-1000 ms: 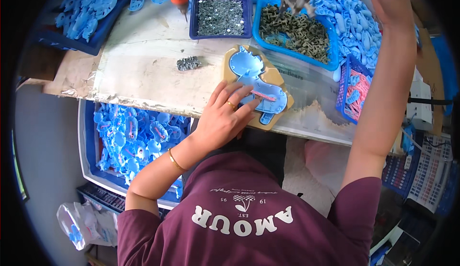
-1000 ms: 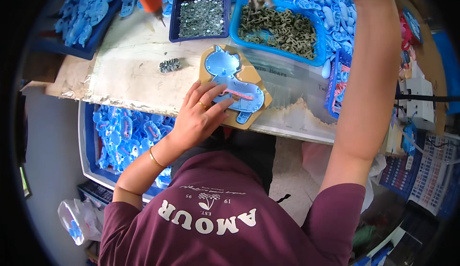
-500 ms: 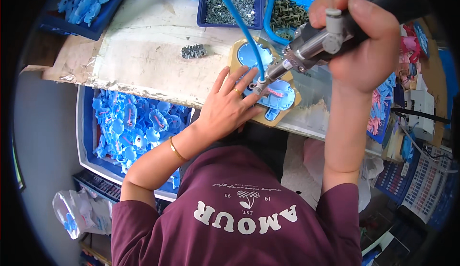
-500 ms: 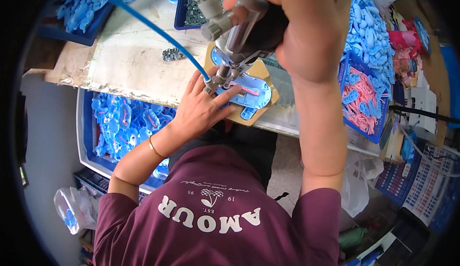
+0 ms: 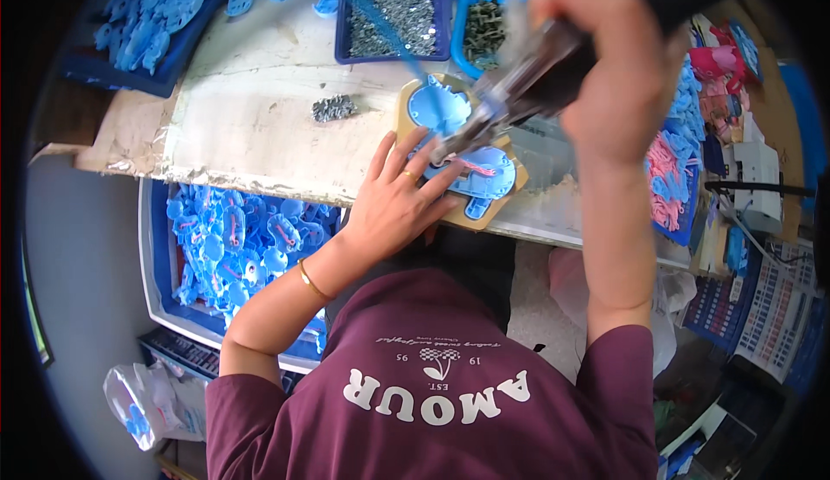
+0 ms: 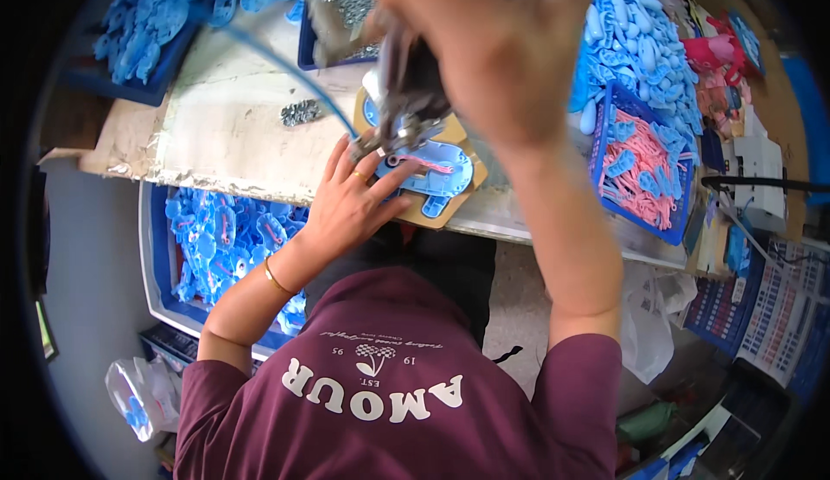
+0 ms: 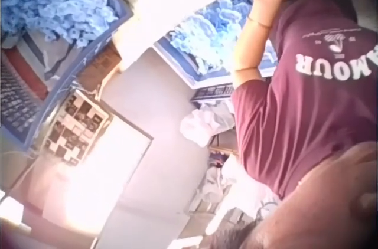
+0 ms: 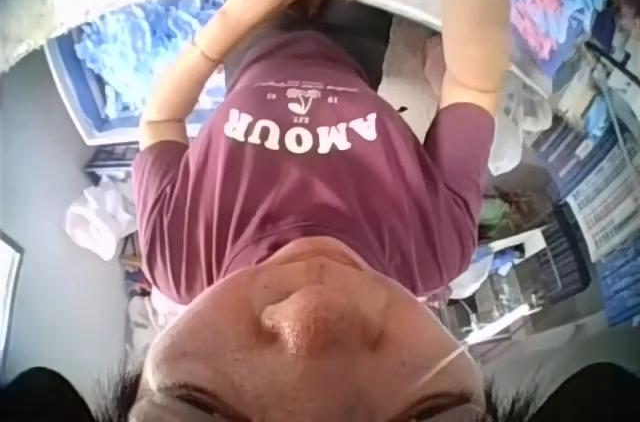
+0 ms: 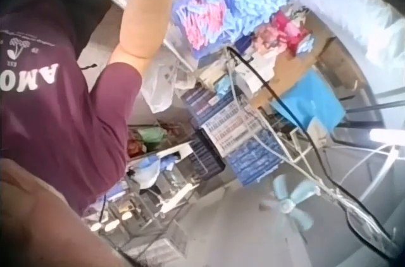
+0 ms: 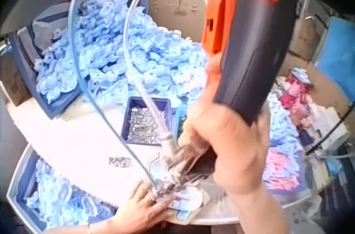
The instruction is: Assembling and packaging blue plastic hippopotamus toys at a factory workbench.
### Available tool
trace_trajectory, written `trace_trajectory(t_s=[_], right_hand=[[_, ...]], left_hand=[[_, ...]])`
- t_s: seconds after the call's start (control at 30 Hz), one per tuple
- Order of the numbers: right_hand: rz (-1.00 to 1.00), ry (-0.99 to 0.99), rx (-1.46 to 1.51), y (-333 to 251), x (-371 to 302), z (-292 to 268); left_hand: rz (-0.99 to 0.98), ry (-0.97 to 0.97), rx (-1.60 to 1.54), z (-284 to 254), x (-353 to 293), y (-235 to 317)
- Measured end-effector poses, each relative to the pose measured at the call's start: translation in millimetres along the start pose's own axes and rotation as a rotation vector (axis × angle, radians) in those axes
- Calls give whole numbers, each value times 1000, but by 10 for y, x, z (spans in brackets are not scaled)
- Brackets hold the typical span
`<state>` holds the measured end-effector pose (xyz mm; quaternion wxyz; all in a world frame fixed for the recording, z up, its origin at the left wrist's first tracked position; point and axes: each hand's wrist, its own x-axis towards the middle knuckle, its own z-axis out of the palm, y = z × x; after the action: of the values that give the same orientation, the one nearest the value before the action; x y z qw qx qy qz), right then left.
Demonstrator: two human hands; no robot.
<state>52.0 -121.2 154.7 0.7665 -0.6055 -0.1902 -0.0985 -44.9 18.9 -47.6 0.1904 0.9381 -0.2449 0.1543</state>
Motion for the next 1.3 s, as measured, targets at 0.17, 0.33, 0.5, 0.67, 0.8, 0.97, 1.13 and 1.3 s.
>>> trace_trajectory(t_s=[0.17, 0.33, 0.5, 0.67, 0.8, 0.97, 1.13, 1.3], right_hand=[[-300, -102, -177, -293, 778, -357], [-55, -330, -167, -280, 1091, -836], [-97, -16, -1047, 594, 1308, -2694], [-154, 48, -1686, 1492, 1024, -2848], [-224, -82, -1816, 1701, 1148, -2800], [-47, 23, -1413, 1509, 1173, -3135], [315, 6, -664, 993, 779, -3005], [595, -274, -366, 619, 88, -2306]], left_hand=[[47, 20, -107, -116, 34, -4], [54, -83, -425, -717, 144, -120], [-148, -389, -618, -1881, -62, -519], [-734, -537, -90, -2456, -828, -480], [-736, -405, 98, -2369, -681, -426], [-377, -436, -119, -1902, -344, -412], [-64, -419, -405, -1386, 227, -208], [167, -247, -421, -758, 759, 240]])
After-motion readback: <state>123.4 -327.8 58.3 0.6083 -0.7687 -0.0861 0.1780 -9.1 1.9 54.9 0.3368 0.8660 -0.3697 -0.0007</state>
